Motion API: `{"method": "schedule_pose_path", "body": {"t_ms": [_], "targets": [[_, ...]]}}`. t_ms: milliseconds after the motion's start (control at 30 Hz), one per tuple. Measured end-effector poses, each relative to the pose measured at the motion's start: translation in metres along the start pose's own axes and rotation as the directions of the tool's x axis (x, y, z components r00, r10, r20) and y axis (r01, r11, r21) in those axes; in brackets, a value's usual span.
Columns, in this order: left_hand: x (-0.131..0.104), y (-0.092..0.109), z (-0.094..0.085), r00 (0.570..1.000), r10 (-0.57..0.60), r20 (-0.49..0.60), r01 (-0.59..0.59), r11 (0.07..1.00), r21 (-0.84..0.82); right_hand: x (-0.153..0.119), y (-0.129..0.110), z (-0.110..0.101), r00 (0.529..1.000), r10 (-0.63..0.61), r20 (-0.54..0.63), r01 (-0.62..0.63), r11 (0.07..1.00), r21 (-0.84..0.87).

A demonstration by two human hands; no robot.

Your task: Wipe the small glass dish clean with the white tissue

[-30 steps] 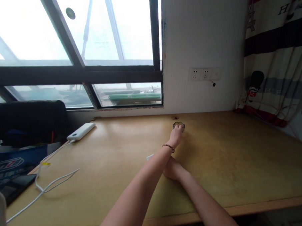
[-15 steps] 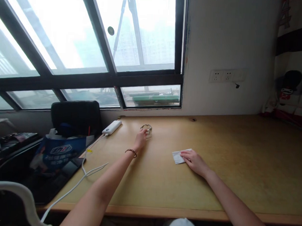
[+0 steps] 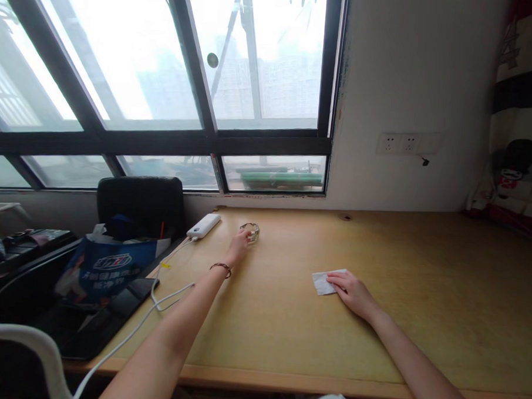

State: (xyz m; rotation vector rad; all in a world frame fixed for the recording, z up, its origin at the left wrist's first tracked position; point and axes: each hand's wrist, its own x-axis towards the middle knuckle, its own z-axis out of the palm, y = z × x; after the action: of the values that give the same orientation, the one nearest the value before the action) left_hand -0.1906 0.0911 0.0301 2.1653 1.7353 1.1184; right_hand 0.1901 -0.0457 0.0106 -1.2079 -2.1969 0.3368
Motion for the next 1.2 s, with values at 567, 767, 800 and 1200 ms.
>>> {"method": "schedule_pose_path", "body": {"t_ms": [567, 767, 800, 1200], "targets": [[0.002, -0.006, 0.007, 0.997, -0.052, -0.054, 0.058, 0.992, 0.113, 0.000, -0.004, -0.002, 1.000, 0.019, -0.006, -0.019, 0.999, 0.027], [-0.023, 0.042, 0.020, 0.986, -0.017, -0.164, 0.041, 0.988, 0.146, 0.000, -0.006, 0.000, 1.000, 0.028, 0.001, -0.028, 1.000, 0.000], [-0.033, 0.059, 0.028, 0.989, 0.016, -0.146, 0.006, 0.989, 0.146, 0.000, -0.008, 0.001, 1.000, 0.025, 0.001, -0.025, 1.000, 0.000], [-0.144, 0.188, 0.074, 0.762, 0.434, 0.481, -0.503, 0.864, 0.016, -0.001, -0.006, 0.008, 0.966, 0.241, -0.091, -0.212, 0.945, 0.250]]}}
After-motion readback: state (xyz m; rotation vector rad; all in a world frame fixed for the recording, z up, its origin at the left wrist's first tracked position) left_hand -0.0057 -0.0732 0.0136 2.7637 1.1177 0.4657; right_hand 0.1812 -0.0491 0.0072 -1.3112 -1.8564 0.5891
